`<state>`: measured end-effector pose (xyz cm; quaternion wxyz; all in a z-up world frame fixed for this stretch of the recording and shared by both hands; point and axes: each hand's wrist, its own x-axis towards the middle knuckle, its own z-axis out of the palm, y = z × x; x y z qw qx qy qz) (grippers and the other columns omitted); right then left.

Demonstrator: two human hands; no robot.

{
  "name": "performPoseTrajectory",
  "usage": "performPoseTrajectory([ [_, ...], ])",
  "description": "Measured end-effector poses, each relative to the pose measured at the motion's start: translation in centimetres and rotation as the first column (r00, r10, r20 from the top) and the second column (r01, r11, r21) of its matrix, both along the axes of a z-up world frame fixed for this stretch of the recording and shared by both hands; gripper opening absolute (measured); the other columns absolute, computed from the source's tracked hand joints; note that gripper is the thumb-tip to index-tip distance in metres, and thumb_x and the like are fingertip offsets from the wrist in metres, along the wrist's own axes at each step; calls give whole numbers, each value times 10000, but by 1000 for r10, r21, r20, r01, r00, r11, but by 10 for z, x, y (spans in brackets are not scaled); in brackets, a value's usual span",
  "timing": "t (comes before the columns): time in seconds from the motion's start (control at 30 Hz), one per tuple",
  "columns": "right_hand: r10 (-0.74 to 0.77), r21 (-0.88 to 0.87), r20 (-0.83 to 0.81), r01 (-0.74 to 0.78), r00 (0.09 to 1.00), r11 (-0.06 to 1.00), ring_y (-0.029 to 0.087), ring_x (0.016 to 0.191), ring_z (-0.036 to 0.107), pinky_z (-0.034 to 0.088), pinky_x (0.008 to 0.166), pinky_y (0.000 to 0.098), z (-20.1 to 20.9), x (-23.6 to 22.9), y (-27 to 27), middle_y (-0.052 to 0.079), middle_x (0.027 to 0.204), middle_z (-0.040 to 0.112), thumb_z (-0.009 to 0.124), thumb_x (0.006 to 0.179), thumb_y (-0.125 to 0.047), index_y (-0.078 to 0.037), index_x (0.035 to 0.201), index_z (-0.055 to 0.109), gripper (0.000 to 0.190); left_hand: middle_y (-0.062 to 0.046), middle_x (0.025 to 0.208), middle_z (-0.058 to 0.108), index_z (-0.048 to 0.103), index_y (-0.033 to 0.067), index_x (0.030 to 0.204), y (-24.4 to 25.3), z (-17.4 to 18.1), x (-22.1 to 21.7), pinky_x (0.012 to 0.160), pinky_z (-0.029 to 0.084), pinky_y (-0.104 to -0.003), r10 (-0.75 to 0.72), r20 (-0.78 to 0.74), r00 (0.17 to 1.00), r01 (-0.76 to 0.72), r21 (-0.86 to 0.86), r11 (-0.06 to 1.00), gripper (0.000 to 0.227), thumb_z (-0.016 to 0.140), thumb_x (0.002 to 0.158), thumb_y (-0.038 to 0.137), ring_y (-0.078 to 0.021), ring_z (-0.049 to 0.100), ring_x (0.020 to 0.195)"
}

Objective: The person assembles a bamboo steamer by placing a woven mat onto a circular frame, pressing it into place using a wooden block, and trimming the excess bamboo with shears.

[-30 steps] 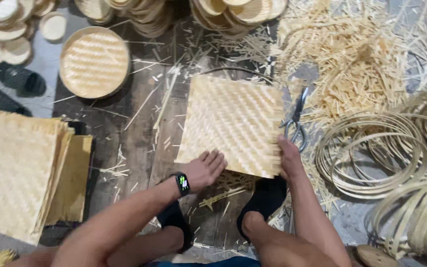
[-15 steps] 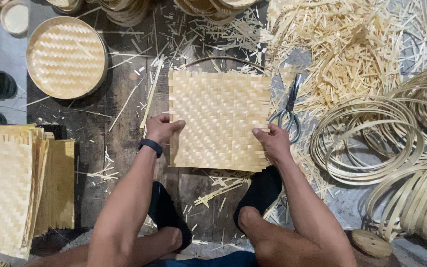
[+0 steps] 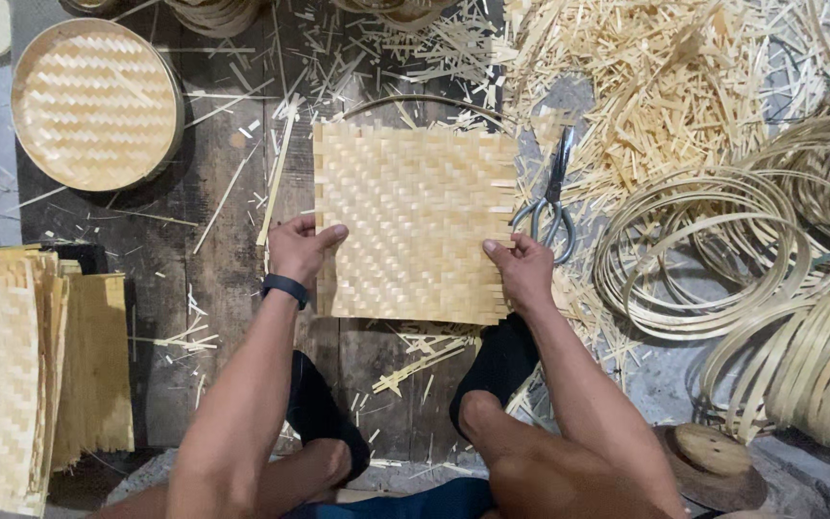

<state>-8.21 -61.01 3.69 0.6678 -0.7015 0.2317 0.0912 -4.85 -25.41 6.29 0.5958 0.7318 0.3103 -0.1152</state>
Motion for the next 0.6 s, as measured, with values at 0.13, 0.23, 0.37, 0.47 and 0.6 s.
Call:
performPoseTrajectory([
  [0.13, -69, 78, 18, 67, 997, 995, 63, 679, 613, 482, 571, 221, 4, -4, 6, 66, 859, 731, 802, 868, -57, 66, 1089, 710, 270, -153, 1042, 766, 680, -18, 1208, -13, 20, 1, 897, 613, -410, -104, -62, 993, 120, 419, 900, 622, 925, 702, 249, -260, 742, 936],
  [0.23, -58, 30, 0, 58, 998, 998, 66, 654, 603, 474, 552, 228, 7, -2, 7, 64, 832, 726, 816, 865, -76, 69, 1072, 718, 271, -251, 1467, 572, 574, -34, 1477, -38, 31, -12, 1181, 430, -513, -564, 188, 804, 262, 739, 620, 739, 824, 817, 185, -360, 517, 1383],
  [0.37, -64, 6, -24, 64, 998, 998, 56, 677, 659, 525, 581, 214, 6, -3, 6, 54, 847, 751, 818, 851, -107, 52, 1060, 717, 281, -210, 1662, 249, 583, 289, 1444, -68, 24, -27, 1236, 162, -568, -906, -239, 349, 640, 767, 45, 843, 874, 654, 258, -384, 178, 1510],
  [0.47, -25, -92, -9, 25, 1000, 995, 72, 659, 613, 480, 562, 231, 3, 1, 4, 79, 826, 732, 843, 868, -114, 63, 1053, 720, 284, -212, 1673, 231, 561, 359, 1457, -70, 20, -23, 1256, 169, -545, -915, -234, 329, 532, 846, -24, 747, 833, 777, 211, -421, 178, 1541],
  [0.6, -12, -38, 3, 12, 1000, 999, 56, 687, 660, 526, 597, 208, 2, 1, 3, 51, 854, 758, 830, 857, -105, 43, 1053, 721, 268, -224, 1669, 163, 541, 313, 1470, -66, 31, -26, 1234, 151, -540, -904, -278, 324, 710, 703, 38, 868, 892, 677, 287, -458, 135, 1529],
])
